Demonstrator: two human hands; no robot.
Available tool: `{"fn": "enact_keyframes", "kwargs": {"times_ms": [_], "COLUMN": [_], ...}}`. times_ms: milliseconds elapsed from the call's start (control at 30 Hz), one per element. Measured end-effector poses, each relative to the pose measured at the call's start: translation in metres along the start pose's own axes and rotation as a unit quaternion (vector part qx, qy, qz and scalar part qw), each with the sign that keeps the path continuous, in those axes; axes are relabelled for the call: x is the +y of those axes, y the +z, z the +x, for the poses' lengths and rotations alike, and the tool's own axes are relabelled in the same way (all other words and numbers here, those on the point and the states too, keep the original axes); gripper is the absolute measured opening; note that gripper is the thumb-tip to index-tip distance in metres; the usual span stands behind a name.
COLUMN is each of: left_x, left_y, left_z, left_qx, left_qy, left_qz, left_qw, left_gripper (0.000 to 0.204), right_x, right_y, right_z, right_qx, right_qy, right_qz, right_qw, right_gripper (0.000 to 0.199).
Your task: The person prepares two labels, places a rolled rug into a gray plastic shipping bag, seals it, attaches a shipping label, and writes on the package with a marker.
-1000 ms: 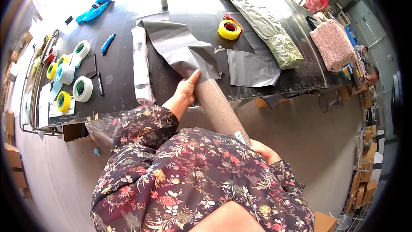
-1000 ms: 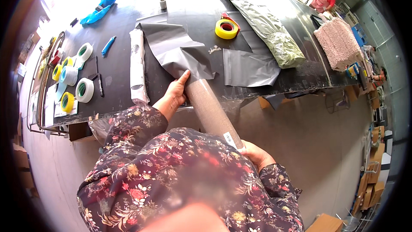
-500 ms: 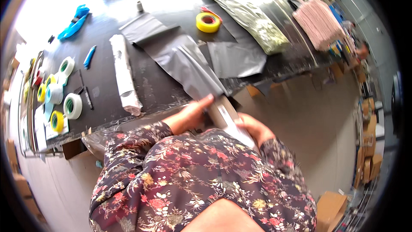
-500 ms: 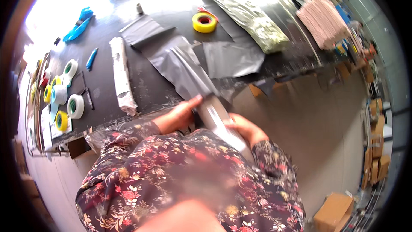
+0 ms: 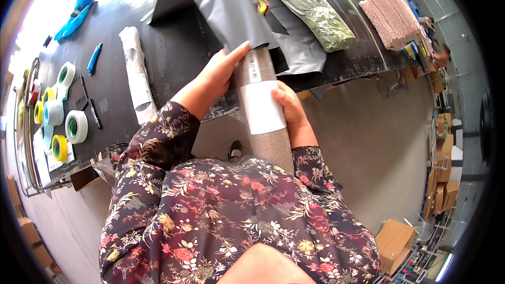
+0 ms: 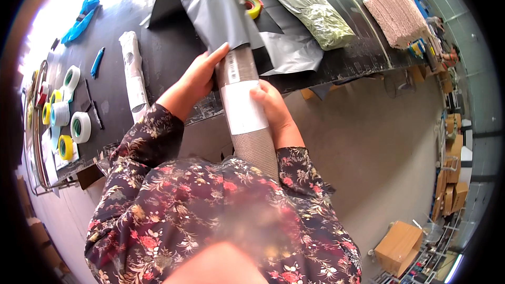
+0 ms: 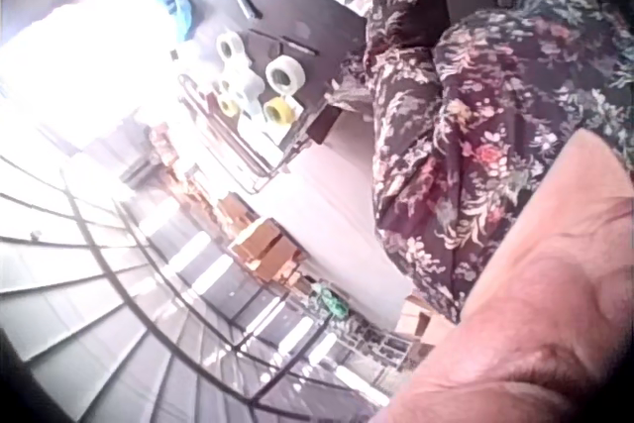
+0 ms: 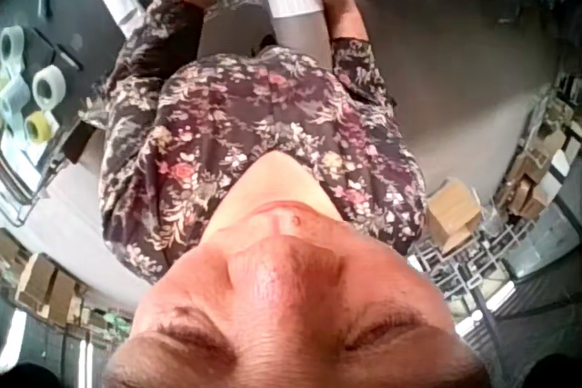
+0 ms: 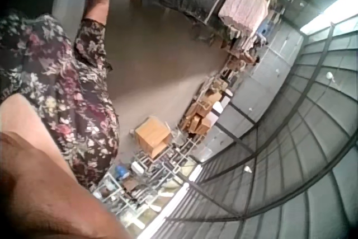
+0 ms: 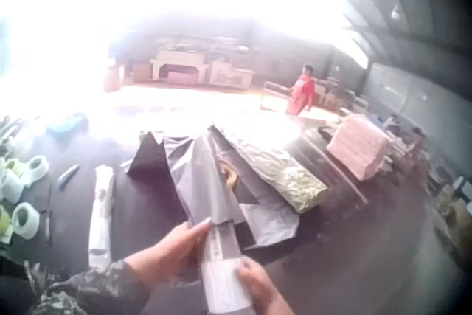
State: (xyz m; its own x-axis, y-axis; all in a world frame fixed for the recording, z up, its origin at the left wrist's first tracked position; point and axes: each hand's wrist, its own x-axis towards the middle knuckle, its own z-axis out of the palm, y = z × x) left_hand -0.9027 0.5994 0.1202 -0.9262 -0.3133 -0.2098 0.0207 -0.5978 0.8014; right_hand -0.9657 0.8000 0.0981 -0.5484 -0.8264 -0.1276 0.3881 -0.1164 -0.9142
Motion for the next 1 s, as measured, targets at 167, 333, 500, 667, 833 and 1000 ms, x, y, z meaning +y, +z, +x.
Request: {"fn": "enact_keyframes", "kwargs": {"times_ms": [167, 333, 500, 667, 833, 1000], "left_x": [0.043, 0.014, -0.010, -0.008, -0.019, -0.032], "left_y": [0.007, -0.010, -0.014, 0.000, -0.002, -0.015], "left_z": [0.021, 0.033, 0.020, -0.004, -0.026, -0.058], "left_qx": [-0.058, -0.047, -0.045, -0.049, -0.094, -0.083], "left_qy": [-0.075, -0.061, -0.084, -0.044, -0.035, -0.121], "left_qz": [0.137, 0.013, -0.068, -0.040, -0.025, 0.090], "left_qw": [0.986, 0.997, 0.993, 0.997, 0.995, 0.985], "left_gripper": [0.050, 0.050, 0.043, 0.046, 0.072, 0.086], "right_x": [0.011, 0.058, 0.056, 0.047, 0.033, 0.040], "right_y": [0.007, -0.007, -0.007, -0.013, -0.014, -0.004], "right_z": [0.018, 0.024, 0.016, 0.019, 0.017, -0.017], "right_qx": [-0.029, -0.105, -0.044, 0.061, 0.116, 0.184], "right_qy": [-0.029, 0.025, 0.052, -0.030, -0.084, -0.045], "right_qz": [0.175, 0.282, 0.247, 0.153, 0.054, 0.017], "right_qw": [0.984, 0.953, 0.967, 0.986, 0.988, 0.982], "right_gripper": [0.069, 0.071, 0.072, 0.056, 0.039, 0.039]}}
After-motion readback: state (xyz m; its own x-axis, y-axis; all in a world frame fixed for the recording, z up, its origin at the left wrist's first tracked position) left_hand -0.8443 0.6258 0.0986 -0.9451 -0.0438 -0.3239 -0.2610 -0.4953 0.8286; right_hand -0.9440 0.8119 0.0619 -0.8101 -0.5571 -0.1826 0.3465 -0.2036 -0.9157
